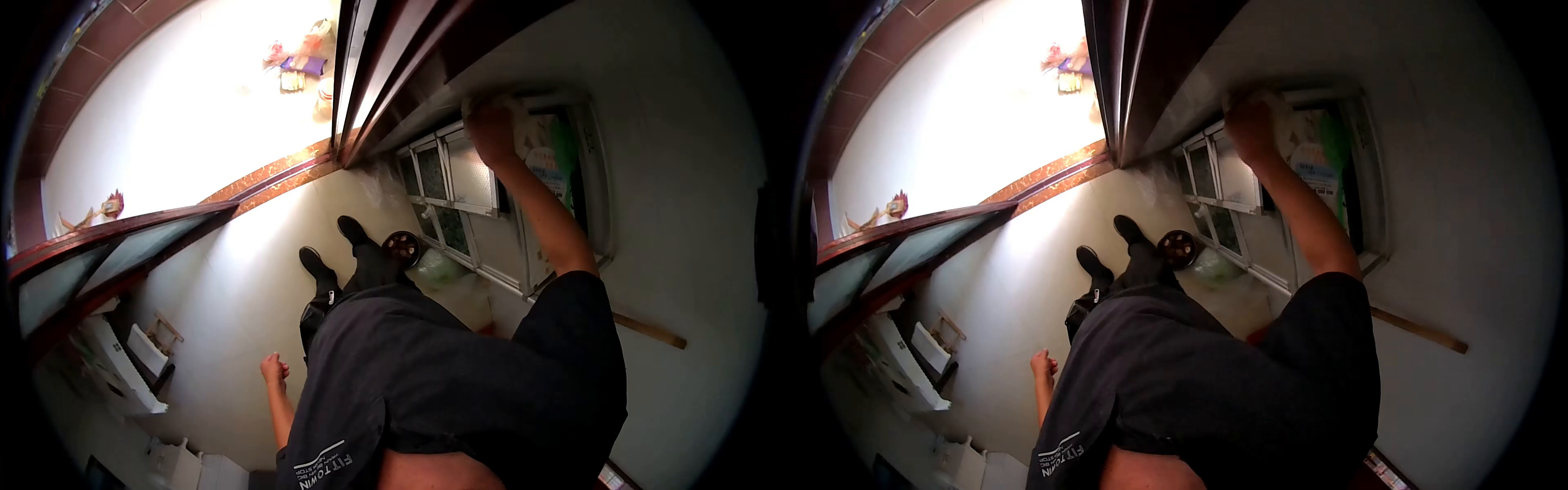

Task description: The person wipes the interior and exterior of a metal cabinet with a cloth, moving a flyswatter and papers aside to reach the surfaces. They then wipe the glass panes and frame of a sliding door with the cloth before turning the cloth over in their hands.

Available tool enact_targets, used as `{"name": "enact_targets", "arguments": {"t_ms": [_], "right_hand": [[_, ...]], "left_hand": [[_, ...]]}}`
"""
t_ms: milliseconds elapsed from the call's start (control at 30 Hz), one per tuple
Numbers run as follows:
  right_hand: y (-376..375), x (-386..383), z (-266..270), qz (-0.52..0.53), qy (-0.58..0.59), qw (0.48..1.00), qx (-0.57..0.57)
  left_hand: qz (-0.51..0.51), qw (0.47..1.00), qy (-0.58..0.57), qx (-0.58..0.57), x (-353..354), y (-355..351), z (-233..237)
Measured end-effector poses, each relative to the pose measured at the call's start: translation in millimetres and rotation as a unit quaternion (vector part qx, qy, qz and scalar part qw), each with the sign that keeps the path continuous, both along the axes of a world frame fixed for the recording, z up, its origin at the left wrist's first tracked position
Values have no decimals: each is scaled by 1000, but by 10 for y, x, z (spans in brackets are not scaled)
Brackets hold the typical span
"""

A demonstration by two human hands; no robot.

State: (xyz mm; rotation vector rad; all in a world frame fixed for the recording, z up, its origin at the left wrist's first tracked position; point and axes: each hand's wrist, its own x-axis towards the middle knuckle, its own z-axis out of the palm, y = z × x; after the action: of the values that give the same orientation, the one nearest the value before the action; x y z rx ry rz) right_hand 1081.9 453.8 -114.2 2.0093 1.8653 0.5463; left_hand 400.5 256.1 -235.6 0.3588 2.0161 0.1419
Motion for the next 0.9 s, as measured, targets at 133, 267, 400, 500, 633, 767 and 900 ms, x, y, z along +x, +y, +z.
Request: {"name": "enact_targets", "arguments": {"t_ms": [133, 267, 400, 500, 633, 767, 900], "right_hand": [[115, 62, -326, 93, -8, 996, -12], [247, 0, -565, 127, -15, 990, -57], [240, 88, -1291, 101, 4, 991, -88], [293, 75, -1598, 74, 4, 979, -188], [403, -7, -1889, 51, 32, 949, -311], [462, -52, -2125, 46, 39, 938, -340], [436, 91, -2495, 18, 97, 953, -285]], "left_hand": [[49, 999, 22, -5, 27, -83, 24], [73, 997, 17, 18, 167, -138, 145], [62, 998, 17, 7, 203, -382, 216], [102, 994, 48, -9, 208, -665, 264], [115, 991, 57, -46, 67, -1094, 288], [134, 985, 82, -77, 75, -1297, 375], [119, 986, 88, -82, 188, -1318, 439]]}}
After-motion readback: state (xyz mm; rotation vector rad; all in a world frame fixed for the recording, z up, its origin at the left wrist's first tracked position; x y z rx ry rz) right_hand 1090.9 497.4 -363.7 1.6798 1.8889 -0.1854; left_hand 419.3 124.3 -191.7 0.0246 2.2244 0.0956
